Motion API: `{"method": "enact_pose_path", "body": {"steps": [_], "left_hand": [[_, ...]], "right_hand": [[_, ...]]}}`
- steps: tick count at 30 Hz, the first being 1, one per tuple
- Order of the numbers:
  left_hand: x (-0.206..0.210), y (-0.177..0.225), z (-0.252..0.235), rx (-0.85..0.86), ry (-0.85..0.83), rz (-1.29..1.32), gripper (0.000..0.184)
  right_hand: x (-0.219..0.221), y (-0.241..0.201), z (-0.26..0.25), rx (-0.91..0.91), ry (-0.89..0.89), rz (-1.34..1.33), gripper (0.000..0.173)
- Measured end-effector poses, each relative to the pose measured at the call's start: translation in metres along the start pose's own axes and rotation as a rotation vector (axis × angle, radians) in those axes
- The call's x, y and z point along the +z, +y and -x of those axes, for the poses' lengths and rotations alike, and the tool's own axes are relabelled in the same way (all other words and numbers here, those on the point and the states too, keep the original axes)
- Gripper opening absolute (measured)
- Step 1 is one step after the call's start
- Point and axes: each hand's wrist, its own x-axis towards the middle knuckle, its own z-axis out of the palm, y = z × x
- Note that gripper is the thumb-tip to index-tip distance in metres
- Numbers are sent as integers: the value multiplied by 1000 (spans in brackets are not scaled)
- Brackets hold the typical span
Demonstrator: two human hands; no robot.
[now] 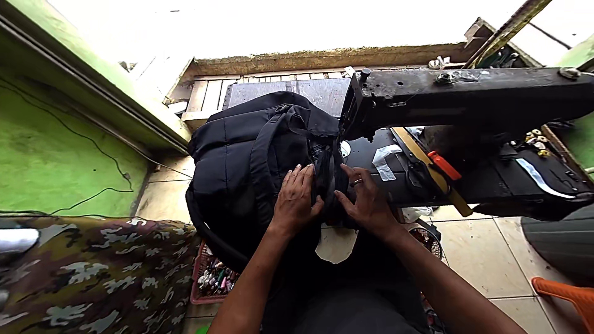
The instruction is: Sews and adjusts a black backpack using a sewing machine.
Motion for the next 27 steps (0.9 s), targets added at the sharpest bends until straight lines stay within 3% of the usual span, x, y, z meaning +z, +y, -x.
{"method": "enact_pose_path", "body": {"steps": [3, 7, 11, 15, 19, 25, 27], "left_hand": [[-1, -2, 6, 4, 63, 48, 66], [-3, -2, 13, -29, 107, 97, 67], [0, 1, 15, -1, 141, 68, 64], [-1, 1, 17, 0, 103, 31, 61], [-2, 1, 12, 11, 50, 9, 62], [-4, 9, -11, 251, 131, 121, 50], [-4, 15, -22, 330, 71, 167, 46]], "right_hand": [[1, -7, -7, -149, 110, 53, 63], [4, -17, -30, 49, -181, -161, 74], [2, -10, -50, 168, -320, -308, 34], [-34, 1, -57, 61, -473, -191, 33], [-64, 11, -60, 36, -570, -242, 30], [-71, -2, -48, -76, -413, -189, 30], [-71, -9, -42, -168, -372, -173, 31]]}}
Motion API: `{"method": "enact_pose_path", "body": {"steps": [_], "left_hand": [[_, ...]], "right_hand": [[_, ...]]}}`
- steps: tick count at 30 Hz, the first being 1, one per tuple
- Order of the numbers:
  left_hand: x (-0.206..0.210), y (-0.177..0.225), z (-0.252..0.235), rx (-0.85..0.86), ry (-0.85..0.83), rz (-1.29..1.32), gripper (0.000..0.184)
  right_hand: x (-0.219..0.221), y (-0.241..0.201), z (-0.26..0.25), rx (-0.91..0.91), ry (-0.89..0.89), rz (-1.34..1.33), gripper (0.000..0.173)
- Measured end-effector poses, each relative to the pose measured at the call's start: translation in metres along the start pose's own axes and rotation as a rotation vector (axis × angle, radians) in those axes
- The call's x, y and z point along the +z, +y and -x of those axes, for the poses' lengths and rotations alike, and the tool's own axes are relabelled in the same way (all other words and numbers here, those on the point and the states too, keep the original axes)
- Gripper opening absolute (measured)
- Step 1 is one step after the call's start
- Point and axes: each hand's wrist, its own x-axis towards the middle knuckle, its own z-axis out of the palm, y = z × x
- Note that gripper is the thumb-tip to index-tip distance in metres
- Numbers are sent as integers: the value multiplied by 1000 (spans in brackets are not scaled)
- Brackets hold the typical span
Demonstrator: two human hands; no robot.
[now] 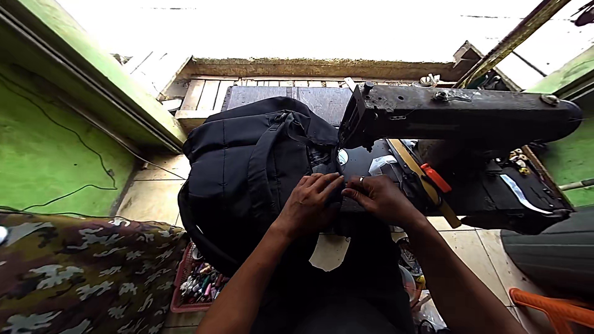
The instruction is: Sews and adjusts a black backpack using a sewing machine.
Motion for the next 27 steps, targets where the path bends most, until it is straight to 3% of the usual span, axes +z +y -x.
{"method": "enact_pose_path", "body": {"steps": [2, 5, 8, 10, 12, 14, 15, 20, 23, 27], "left_hand": [[4, -3, -11, 49, -43, 23, 43], [5, -10, -20, 192, -61, -10, 21], [-2, -12, -18, 285, -100, -39, 20], [-9, -18, -14, 288, -68, -34, 21], [-21, -23, -11, 277, -23, -40, 23], [-30, -26, -6, 242, 26, -24, 21], [-33, -27, -3, 229, 48, -15, 20], [-28, -24, 14, 251, 68, 36, 22], [-26, -18, 23, 148, 147, 125, 22], [-31, -9, 42, -47, 280, 159, 20]], "right_hand": [[7, -6, 5, -107, 36, 56, 31], [13, -14, 10, -205, 74, 110, 30], [9, -12, 18, -209, 114, 55, 28], [-4, 4, 33, -96, 196, 114, 28], [-21, 33, 55, 207, 248, 323, 30], [-33, 66, 72, 593, 152, 453, 40], [-35, 80, 79, 685, 126, 490, 44], [-36, 86, 80, 779, 84, 606, 44], [-43, 83, 78, 809, 112, 579, 52], [-56, 76, 101, 642, 221, 539, 51]]}}
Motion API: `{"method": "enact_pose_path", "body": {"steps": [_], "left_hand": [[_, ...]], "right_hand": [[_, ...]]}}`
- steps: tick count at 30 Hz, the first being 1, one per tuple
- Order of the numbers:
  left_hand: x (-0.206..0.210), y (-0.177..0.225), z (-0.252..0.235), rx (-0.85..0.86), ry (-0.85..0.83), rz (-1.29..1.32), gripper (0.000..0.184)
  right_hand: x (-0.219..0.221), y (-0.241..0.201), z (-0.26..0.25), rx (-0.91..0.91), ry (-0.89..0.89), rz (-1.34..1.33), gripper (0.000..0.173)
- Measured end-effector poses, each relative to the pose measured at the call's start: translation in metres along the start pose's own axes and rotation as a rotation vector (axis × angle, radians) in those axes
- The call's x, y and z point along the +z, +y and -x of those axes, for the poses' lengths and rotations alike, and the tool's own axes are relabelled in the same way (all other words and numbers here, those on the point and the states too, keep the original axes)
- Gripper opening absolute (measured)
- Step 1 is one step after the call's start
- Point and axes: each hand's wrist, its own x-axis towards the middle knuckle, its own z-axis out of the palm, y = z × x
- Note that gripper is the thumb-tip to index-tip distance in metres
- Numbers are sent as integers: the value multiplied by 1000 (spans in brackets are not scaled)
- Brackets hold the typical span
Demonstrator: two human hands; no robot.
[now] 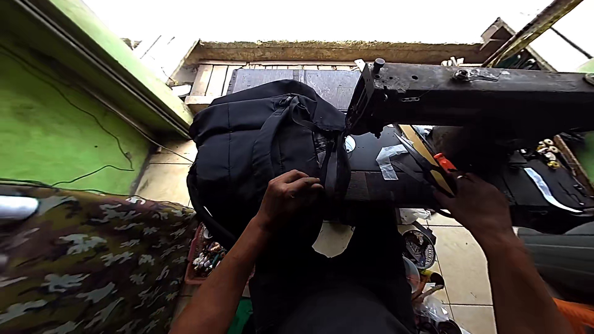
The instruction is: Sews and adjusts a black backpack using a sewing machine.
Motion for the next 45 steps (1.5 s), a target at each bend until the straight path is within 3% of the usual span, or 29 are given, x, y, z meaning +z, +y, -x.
{"method": "enact_pose_path", "body": {"steps": [2, 3, 6, 8, 11, 15, 27, 32, 34, 36, 38, 39, 41, 43, 45], "left_hand": [[0, 0, 9, -62, 22, 6, 19], [1, 0, 14, -93, 28, 22, 19], [5, 3, 22, -136, 28, 19, 22], [8, 6, 24, -135, 31, -1, 24], [9, 9, 27, -131, 35, -37, 27], [9, 9, 28, -122, 18, -86, 32], [15, 9, 24, -25, 46, -100, 30], [19, 34, 23, -41, 1, -118, 37], [32, 61, 28, -15, -104, -56, 35], [48, 87, 36, 14, -424, 90, 15], [61, 102, 41, 57, -814, 194, 37], [67, 102, 44, 101, -872, 206, 42], [67, 95, 51, 173, -706, 151, 36], [50, 84, 59, 169, -391, 20, 23], [27, 75, 74, 81, -140, -183, 28]], "right_hand": [[-13, 8, 12, -170, -5, -122, 50], [-20, 10, 19, -253, -89, -204, 53], [-19, 7, 30, -434, -667, -730, 73], [1, -7, 30, -568, -969, -915, 79], [24, -29, 32, -501, -1209, -1016, 81], [36, -47, 29, -317, -1317, -984, 85], [37, -54, 24, -424, -983, -868, 78], [21, -19, 23, -391, -921, -956, 80], [11, -1, 19, -247, -788, -988, 79], [6, 11, 9, -114, -511, -808, 71], [1, 2, -9, -1, -280, -385, 50], [2, -6, -19, 59, -223, -241, 48], [15, -6, -37, 81, -125, -78, 52], [26, -5, -42, 45, -61, 28, 53], [24, -18, -31, -1, 1, 76, 49]]}}
